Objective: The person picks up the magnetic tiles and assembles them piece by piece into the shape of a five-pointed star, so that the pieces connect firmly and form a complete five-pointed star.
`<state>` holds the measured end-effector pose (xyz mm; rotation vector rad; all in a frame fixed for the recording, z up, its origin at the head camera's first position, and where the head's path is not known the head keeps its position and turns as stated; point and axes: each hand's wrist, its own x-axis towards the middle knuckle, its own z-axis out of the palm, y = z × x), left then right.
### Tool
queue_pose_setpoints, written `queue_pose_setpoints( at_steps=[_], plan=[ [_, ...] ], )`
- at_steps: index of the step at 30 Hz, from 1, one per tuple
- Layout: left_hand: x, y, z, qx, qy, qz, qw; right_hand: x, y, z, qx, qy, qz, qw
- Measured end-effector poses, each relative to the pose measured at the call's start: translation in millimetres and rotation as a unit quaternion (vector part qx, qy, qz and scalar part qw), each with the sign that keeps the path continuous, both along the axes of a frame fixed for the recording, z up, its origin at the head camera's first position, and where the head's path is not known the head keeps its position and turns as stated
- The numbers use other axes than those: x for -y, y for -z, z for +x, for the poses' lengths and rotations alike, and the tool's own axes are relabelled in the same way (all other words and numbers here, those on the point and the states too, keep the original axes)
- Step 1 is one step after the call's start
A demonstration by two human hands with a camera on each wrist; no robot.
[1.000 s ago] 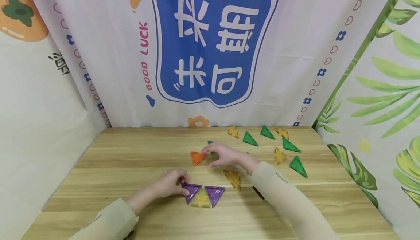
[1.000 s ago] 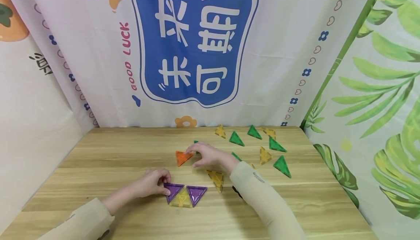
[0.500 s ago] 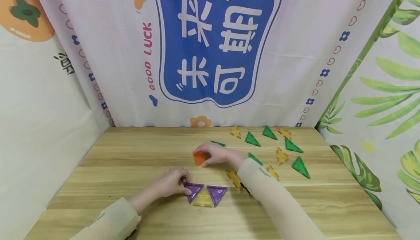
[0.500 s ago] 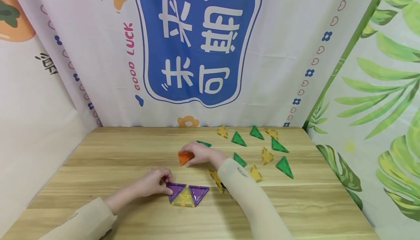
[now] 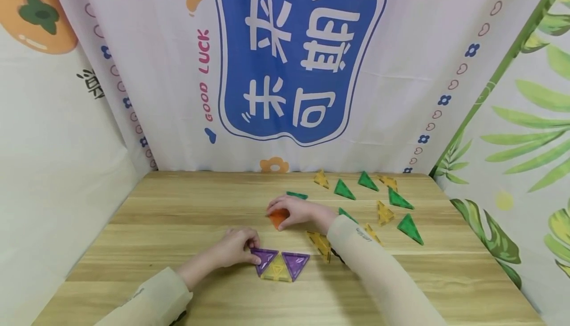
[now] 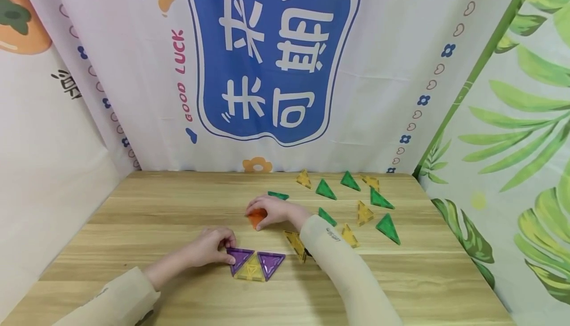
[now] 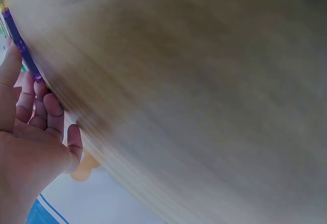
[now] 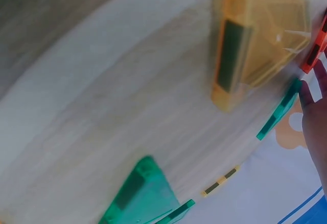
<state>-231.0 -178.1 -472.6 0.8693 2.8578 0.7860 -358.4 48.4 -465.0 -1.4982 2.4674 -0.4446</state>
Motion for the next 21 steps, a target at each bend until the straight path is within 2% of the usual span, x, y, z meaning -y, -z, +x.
queue_pose_setpoints(
  at_steps=[12, 16, 21],
  plan=[
    [-1, 0.6, -0.5, -0.002, -0.001, -0.003, 1.0, -10, -0.4, 8.0, -0.002, 0.012, -0.017, 1.0],
    [-1, 1.4, -0.8, -0.007, -0.001, -0.005, 1.0, -18, -3.3, 10.7, 0.032, 0.008, -0.048, 0.998],
    [-1, 1.6, 1.1, -0.009, 0.0, 0.002, 1.0, -28, -7.2, 15.3, 0.1, 0.034, -0.069, 0.992]
  ],
)
